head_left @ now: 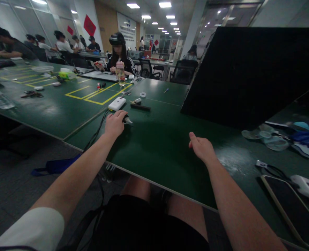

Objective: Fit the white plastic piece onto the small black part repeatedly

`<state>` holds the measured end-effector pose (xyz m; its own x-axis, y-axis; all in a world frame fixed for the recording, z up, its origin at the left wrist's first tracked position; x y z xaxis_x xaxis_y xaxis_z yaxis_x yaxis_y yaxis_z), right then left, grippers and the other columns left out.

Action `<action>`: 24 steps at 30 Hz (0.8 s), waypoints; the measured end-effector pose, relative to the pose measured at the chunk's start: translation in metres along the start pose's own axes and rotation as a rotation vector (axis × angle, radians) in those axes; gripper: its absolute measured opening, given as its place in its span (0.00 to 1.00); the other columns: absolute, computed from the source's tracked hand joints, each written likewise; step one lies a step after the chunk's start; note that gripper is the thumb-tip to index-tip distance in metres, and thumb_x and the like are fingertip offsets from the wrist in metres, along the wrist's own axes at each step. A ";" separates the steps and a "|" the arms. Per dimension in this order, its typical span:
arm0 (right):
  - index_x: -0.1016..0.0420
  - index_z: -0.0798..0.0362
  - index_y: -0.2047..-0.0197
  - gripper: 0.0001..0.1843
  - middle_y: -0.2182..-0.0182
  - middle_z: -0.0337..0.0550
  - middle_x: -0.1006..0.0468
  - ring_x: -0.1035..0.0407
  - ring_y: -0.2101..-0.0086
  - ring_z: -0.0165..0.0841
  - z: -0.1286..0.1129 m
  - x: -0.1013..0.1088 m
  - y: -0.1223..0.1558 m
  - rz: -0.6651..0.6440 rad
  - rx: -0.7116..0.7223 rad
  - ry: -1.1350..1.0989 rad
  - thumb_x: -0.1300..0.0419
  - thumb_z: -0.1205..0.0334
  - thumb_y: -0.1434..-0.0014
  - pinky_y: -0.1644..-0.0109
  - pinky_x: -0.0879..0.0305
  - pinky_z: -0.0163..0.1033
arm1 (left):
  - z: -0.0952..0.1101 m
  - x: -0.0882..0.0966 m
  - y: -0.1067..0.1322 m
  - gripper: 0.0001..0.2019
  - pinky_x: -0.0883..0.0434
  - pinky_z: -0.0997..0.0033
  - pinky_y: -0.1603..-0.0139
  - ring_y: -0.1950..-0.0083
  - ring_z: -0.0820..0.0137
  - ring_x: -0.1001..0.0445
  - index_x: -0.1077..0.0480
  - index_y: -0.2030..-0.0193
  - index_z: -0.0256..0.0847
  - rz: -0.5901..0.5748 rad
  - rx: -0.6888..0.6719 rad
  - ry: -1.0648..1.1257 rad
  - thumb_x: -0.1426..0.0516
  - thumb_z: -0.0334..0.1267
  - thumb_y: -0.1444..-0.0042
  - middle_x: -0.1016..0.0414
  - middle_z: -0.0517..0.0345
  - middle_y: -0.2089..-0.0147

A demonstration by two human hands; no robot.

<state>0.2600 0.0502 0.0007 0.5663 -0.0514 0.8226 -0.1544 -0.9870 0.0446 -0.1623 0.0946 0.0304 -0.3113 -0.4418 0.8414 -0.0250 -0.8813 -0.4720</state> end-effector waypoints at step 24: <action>0.25 0.51 0.71 0.42 0.71 0.47 0.23 0.29 0.68 0.39 -0.007 0.001 0.011 -0.047 0.002 -0.045 0.63 0.26 0.35 0.63 0.35 0.44 | 0.029 -0.085 -0.046 0.25 0.29 0.65 0.52 0.57 0.68 0.27 0.38 0.44 0.42 0.015 0.327 0.958 0.39 0.32 0.51 0.28 0.55 0.54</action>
<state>0.2531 0.0408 0.0061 0.6090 -0.0118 0.7931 -0.1255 -0.9887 0.0817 -0.1072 0.1677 -0.0120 -0.9444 -0.2592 0.2022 0.2022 -0.9430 -0.2644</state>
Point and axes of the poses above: each hand's wrist, its own y-axis away from the middle knuckle, its own x-axis out of the back of the hand, z = x × y, the point moved 7 cm from there along -y, towards the middle knuckle
